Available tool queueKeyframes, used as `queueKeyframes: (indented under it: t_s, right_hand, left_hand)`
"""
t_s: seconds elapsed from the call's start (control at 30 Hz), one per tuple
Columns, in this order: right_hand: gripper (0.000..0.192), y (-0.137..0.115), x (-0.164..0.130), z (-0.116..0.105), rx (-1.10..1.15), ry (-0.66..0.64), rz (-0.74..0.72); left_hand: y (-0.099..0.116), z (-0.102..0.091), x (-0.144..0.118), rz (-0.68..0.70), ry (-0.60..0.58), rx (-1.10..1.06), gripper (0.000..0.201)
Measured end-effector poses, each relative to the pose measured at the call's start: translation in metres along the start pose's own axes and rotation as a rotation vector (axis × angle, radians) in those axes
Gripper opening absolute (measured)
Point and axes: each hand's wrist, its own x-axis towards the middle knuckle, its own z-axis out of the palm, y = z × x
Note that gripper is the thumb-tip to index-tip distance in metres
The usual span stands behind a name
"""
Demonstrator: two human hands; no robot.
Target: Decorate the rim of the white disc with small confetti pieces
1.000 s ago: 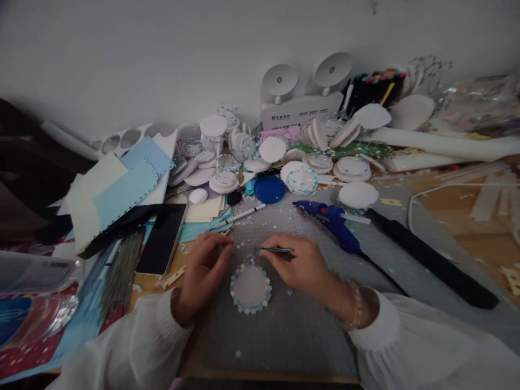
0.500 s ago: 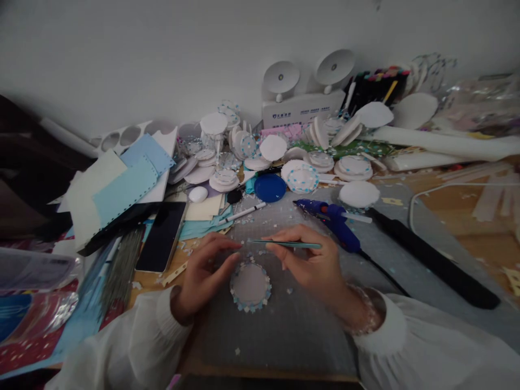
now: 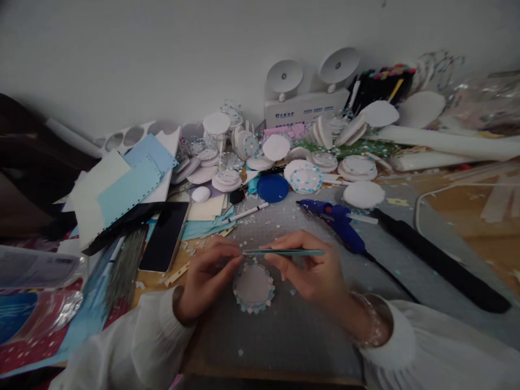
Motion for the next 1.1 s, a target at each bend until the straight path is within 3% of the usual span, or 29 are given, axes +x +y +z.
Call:
queueKeyframes:
  t_s: [0.8,1.1]
  right_hand:
    - [0.007,0.0004,0.0028,-0.0032,-0.003,-0.068,-0.002]
    - [0.011,0.0021,0.0021,-0.0021,0.04,-0.087,0.12]
  left_hand:
    - [0.0014,-0.0021,0.0003,-0.027,-0.093,0.009,0.01]
    - [0.0019,-0.0025,0.0002,-0.036,-0.112,-0.006,0.011]
